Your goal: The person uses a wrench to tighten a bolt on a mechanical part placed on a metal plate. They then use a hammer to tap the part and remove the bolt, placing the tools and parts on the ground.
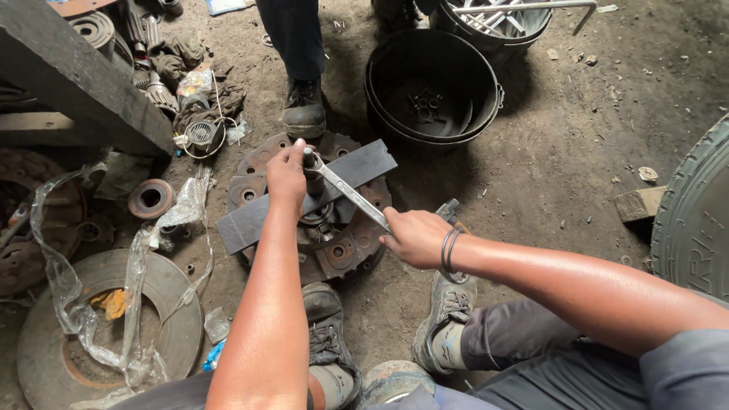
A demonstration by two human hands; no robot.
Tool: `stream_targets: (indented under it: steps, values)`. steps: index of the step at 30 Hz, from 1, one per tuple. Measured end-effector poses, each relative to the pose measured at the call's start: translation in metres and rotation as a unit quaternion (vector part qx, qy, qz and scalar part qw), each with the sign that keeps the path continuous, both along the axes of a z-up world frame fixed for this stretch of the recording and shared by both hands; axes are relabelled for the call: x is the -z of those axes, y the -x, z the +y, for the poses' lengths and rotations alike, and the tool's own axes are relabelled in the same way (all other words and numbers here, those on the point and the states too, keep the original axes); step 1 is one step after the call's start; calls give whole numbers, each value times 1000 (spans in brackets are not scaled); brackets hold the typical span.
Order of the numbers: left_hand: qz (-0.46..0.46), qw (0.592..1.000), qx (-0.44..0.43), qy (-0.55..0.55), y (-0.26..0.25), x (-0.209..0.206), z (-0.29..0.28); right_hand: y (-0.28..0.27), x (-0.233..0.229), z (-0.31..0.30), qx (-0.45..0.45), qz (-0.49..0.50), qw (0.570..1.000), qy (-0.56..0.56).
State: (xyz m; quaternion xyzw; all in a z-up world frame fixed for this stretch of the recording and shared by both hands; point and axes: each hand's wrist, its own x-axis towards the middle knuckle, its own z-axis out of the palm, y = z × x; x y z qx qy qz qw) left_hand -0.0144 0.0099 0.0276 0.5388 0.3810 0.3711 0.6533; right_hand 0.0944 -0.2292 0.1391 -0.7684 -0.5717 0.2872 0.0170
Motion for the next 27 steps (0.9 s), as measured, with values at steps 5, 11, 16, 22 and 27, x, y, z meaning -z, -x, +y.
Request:
stream_targets:
  steps: [5,11,16,22,27]
  values:
    - [16,1000,-2,23,-3,5,4,10,-3,5,19,73,997,-25]
    - [-35,991,78,99,1,29,13,27,-27,-23,-45,-149,984,-88]
    - [-81,988,54,120,-10,50,16,37,-34,-61,-107,-234,952,-165]
    - [-86,983,-9,160,-23,50,11,25,-20,-66,-124,-237,938,-222]
    - [-104,972,-9,211,-18,38,3,-21,-18,-57,-163,-219,920,-281]
